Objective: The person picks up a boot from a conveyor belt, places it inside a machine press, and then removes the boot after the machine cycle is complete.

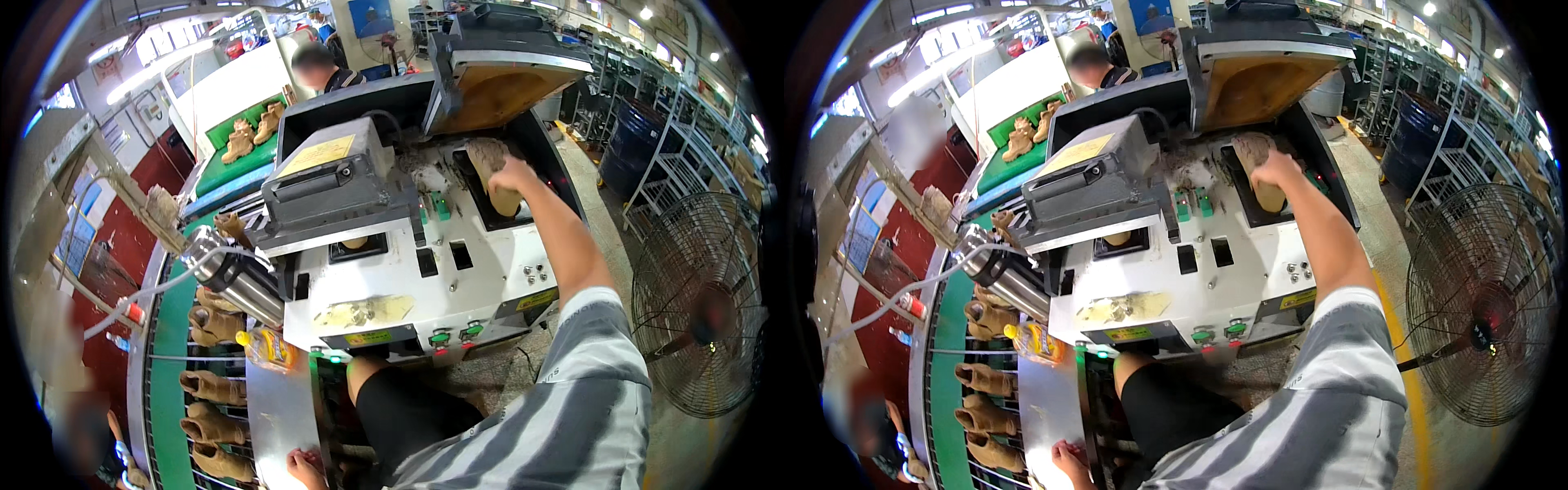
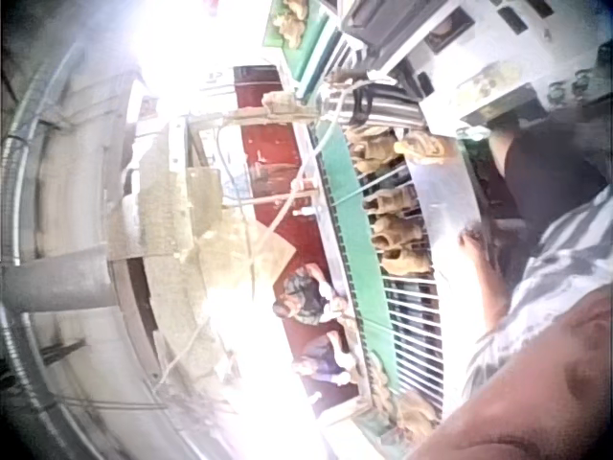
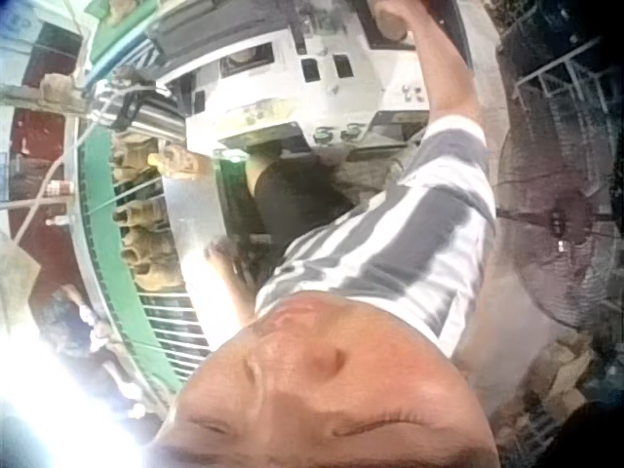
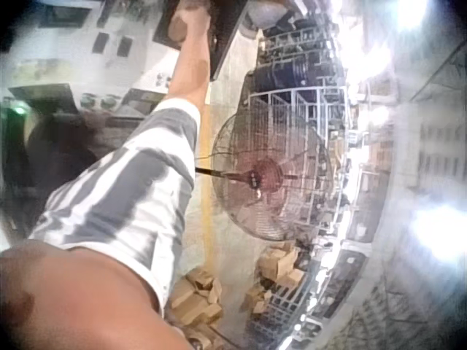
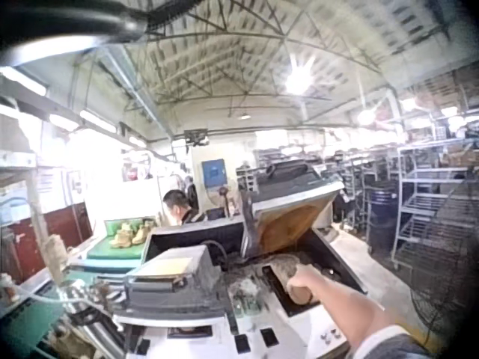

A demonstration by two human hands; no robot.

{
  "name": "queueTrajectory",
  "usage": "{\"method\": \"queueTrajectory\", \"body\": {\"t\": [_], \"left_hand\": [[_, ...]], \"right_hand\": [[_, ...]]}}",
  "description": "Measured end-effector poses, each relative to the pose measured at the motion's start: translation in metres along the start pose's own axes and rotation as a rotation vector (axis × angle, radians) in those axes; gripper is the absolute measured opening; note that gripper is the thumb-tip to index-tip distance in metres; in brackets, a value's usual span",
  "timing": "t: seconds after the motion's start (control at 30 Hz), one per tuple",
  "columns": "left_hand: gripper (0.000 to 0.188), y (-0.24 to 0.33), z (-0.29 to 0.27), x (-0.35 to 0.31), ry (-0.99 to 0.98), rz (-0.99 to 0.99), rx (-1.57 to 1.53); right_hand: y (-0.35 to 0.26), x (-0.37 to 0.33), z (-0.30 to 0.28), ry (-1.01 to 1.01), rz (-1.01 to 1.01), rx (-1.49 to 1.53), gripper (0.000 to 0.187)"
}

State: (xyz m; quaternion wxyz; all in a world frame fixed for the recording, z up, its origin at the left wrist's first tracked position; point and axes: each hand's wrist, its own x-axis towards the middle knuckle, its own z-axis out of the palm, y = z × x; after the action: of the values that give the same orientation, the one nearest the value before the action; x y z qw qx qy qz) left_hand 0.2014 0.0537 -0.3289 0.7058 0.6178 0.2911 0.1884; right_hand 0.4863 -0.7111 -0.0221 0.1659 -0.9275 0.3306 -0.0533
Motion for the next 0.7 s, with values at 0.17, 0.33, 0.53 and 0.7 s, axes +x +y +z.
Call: {"method": "queueTrajectory", "body": {"t": [0.17,0.33,0.53,0.7], "left_hand": [[0.006,0.02,0.018,-0.009,-0.062,-0.038,-0.054],[0.004,0.003,0.009,-0.007,-0.103,-0.058,-0.193],[0.017,0.009,0.025,-0.014,-0.24,0.051,0.323],[0.056,0.104,0.102,-0.094,-0.896,-0.031,-0.213]], "right_hand": [[0.005,-0.037,-0.008,0.325,-0.057,0.202,0.096],[0.067,-0.127,0.055,0.929,-0.398,0.252,0.101],[0.085,-0.176,0.085,0.811,-0.468,0.609,0.079],[0.012,-0.292,0.133,0.103,-0.514,1.047,0.062]]}}
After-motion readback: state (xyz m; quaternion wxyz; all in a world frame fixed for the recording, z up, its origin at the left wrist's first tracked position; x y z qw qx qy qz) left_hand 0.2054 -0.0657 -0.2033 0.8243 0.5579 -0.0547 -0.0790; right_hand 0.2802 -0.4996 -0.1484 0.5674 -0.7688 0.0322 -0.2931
